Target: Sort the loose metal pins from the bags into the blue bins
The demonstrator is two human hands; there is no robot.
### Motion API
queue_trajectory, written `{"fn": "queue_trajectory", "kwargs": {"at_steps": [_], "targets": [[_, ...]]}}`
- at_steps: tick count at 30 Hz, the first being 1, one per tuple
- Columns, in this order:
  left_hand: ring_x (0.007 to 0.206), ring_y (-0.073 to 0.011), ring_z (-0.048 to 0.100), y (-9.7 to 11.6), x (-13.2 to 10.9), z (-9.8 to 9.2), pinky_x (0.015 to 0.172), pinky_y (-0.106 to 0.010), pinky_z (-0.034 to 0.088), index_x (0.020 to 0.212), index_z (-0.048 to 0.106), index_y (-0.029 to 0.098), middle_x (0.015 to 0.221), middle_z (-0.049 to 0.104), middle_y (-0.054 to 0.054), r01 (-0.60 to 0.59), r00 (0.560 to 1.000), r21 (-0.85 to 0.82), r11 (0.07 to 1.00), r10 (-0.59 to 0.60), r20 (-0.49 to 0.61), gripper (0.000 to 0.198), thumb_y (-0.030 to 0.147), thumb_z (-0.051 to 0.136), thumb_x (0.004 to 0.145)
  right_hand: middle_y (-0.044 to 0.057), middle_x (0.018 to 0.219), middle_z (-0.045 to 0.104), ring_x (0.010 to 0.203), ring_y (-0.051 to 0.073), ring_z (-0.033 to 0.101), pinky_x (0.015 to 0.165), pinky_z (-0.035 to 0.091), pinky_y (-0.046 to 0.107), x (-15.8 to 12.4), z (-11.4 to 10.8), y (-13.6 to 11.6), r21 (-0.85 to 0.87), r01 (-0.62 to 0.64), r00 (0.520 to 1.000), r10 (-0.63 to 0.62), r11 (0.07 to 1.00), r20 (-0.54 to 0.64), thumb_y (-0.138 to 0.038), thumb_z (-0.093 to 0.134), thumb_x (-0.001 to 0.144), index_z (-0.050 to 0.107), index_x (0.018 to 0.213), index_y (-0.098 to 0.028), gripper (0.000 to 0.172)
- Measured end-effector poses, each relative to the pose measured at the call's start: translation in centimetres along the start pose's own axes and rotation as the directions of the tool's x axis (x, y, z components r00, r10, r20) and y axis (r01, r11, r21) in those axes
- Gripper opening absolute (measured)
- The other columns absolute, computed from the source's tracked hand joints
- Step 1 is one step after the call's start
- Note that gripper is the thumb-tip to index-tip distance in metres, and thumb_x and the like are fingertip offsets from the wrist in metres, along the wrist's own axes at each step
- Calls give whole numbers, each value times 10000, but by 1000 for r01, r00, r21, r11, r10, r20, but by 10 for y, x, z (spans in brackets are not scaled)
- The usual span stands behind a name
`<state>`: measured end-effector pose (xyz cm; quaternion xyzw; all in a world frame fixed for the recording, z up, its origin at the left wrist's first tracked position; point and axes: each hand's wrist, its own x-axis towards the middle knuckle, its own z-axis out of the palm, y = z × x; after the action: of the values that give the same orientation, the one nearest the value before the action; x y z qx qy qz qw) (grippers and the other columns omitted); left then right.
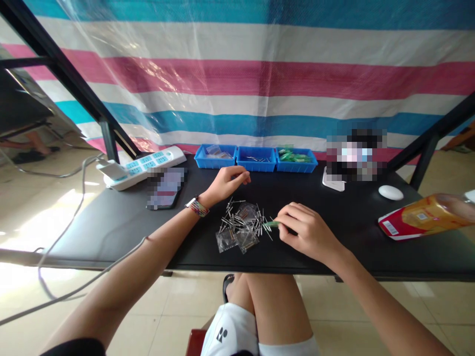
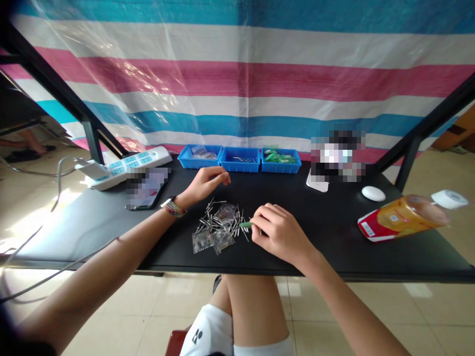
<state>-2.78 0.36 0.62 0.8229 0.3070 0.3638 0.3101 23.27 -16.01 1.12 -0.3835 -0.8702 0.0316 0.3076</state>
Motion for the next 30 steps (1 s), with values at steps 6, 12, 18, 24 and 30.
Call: {"fn": "queue_trajectory", "kwargs": {"at_steps": [6,12,18,24,30], "targets": [[865,-162,714,-7,0,5,797,-290,581,1403,657,200,1152,758,-91,-103,987,18,994,105,-118,412,289,654,1000,43,733,684,682,187,672,658,537,305,54,7,49,592,-365,926,349,718,147,-500,562,1064,636,759,-198,435],[974,-172,706,-7,-2,5,818,-319,611,1471,645,276,1383,643,-123,-252,960,165,954,268,-82,454,273,697,1021,31,658,664,561,146,615,522,490,253,104,37,90,776,-496,823,498,391,275,-727,766,827,684,779,-173,561],[889,-183,680,-2,1,4,784,-309,564,1000,739,190,982,733,-66,-192,967,150,970,213,-141,174,331,656,1057,63,708,695,529,134,606,466,450,244,103,58,92,829,-469,813,516,305,269,-788,718,835,667,769,-171,623],[742,-165,639,-5,2,9,702,-289,518,877,674,181,795,694,-27,-28,992,-37,999,23,-127,268,406,680,1023,44,911,731,725,177,719,630,609,296,93,56,85,901,-334,834,532,275,146,-691,814,810,750,1047,-207,543],[838,-172,718,-11,-1,11,787,-305,592,1243,697,182,998,747,-67,-53,992,-114,992,39,-118,250,303,627,1037,12,839,752,647,163,714,667,639,331,94,61,88,919,-308,797,594,245,109,-535,947,715,762,1036,-197,502]]}}
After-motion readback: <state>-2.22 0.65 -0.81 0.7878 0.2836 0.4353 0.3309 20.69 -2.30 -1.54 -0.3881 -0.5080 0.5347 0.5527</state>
